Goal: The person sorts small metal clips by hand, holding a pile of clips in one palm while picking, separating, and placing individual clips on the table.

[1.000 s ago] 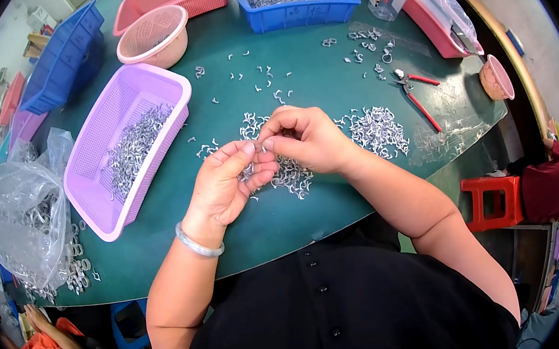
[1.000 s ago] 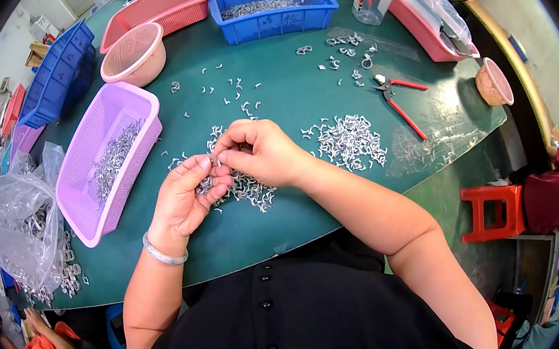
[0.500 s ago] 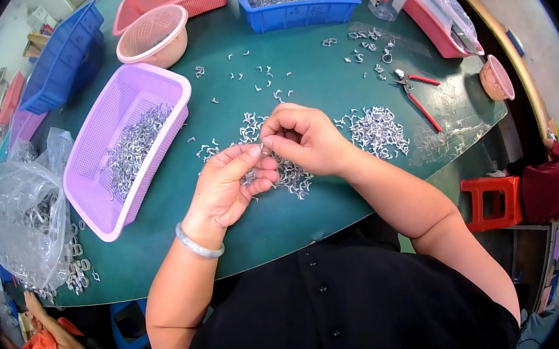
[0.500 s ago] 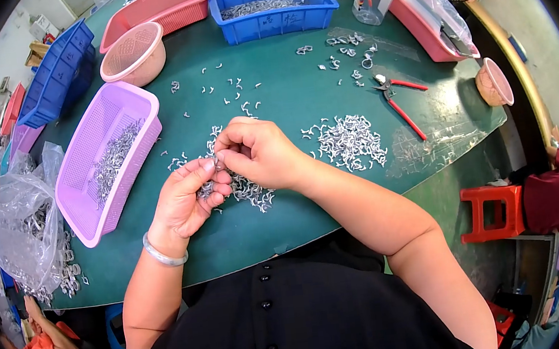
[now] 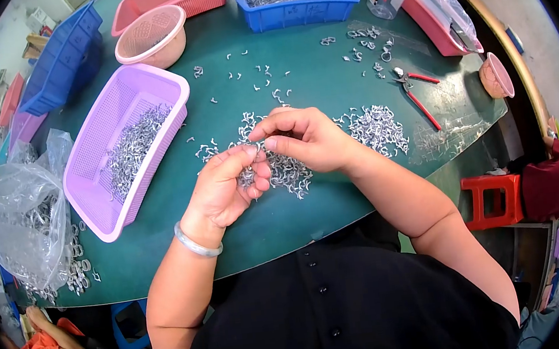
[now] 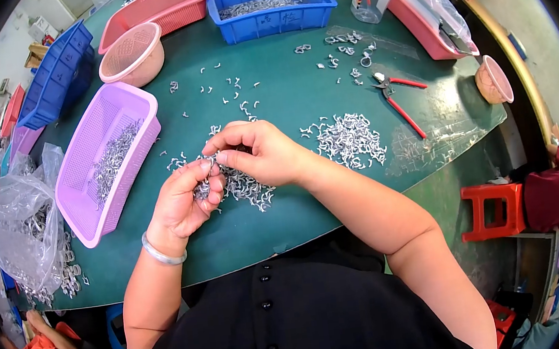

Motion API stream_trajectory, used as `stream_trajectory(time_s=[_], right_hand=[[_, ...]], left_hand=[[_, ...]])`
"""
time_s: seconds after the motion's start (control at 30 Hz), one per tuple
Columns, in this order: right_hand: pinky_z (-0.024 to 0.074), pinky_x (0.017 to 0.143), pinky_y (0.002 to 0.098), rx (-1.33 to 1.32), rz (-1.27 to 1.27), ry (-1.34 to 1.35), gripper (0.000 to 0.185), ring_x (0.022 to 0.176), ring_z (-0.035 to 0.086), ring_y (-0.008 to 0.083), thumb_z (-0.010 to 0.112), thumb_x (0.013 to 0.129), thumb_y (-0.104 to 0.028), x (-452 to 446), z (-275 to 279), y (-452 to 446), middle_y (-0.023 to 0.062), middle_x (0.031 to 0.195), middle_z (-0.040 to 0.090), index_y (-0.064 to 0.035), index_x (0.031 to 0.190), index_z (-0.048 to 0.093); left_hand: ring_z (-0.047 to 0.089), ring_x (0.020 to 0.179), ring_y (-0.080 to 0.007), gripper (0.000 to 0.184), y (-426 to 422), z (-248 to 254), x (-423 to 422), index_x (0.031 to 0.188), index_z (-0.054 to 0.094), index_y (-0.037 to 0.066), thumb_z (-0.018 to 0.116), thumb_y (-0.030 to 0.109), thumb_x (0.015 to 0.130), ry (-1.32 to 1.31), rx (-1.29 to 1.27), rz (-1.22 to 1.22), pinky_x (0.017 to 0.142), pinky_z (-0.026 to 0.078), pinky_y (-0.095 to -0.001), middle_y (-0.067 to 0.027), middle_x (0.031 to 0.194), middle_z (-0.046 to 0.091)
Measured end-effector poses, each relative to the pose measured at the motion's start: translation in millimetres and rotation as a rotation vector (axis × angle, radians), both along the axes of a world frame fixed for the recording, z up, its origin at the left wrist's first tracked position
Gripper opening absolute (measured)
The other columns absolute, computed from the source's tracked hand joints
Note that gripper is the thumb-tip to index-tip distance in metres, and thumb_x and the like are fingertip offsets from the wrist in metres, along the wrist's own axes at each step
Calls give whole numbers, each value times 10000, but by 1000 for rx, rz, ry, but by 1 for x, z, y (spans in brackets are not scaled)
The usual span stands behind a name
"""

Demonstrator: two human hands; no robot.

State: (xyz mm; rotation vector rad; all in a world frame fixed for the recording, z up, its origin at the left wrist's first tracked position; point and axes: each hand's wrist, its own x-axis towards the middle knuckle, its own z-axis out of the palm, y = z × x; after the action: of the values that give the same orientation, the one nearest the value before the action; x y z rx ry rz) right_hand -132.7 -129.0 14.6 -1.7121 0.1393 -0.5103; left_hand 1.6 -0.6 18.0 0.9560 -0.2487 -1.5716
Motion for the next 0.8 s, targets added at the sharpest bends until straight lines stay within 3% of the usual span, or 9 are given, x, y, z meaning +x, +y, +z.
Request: stream_trajectory(time_s=[0.13, 0.33, 0.43, 0.73, 0.8], right_hand=[[464, 755, 262, -37, 26, 34, 132, 815, 584, 128, 575, 835, -49, -1, 0, -2, 58, 887, 612, 9, 949, 608], [466, 724, 246, 400, 70, 66, 109, 776, 578, 115, 571, 852, -76, 1, 0, -1, 58, 827, 623, 22, 890, 601], [428, 577, 204, 475, 5, 122, 113, 656, 536, 73, 572, 859, -99, 0, 6, 1, 37, 763, 594, 3, 896, 602], [446, 497, 209, 794, 50, 141, 99, 590, 552, 103, 571, 827, -90, 0, 4, -2, 70, 751, 597, 3, 850, 549], [434, 488, 199, 752, 57, 185, 113, 587, 545, 88, 587, 819, -100, 1, 4, -1, 61, 744, 595, 3, 850, 551]], left_hand=[[539, 522, -114, 148, 1, -2, 1, 830, 558, 30, 497, 151, 888, 32, -25, -31, 402, 386, -157, -53, 671, 567], [510, 522, -86, 182, -1, -2, 1, 856, 555, 25, 489, 186, 910, 54, -8, -9, 395, 367, -145, -36, 682, 551], [496, 535, -73, 185, -1, -5, 1, 882, 555, 19, 490, 190, 914, 41, -21, 31, 408, 361, -140, -24, 688, 543], [501, 577, -64, 178, -3, -5, 1, 954, 558, 2, 505, 165, 908, 16, -26, 123, 461, 389, -141, -19, 709, 554], [512, 589, -67, 180, -3, -5, 1, 972, 565, -2, 509, 155, 904, 3, -25, 134, 471, 402, -144, -21, 720, 564]])
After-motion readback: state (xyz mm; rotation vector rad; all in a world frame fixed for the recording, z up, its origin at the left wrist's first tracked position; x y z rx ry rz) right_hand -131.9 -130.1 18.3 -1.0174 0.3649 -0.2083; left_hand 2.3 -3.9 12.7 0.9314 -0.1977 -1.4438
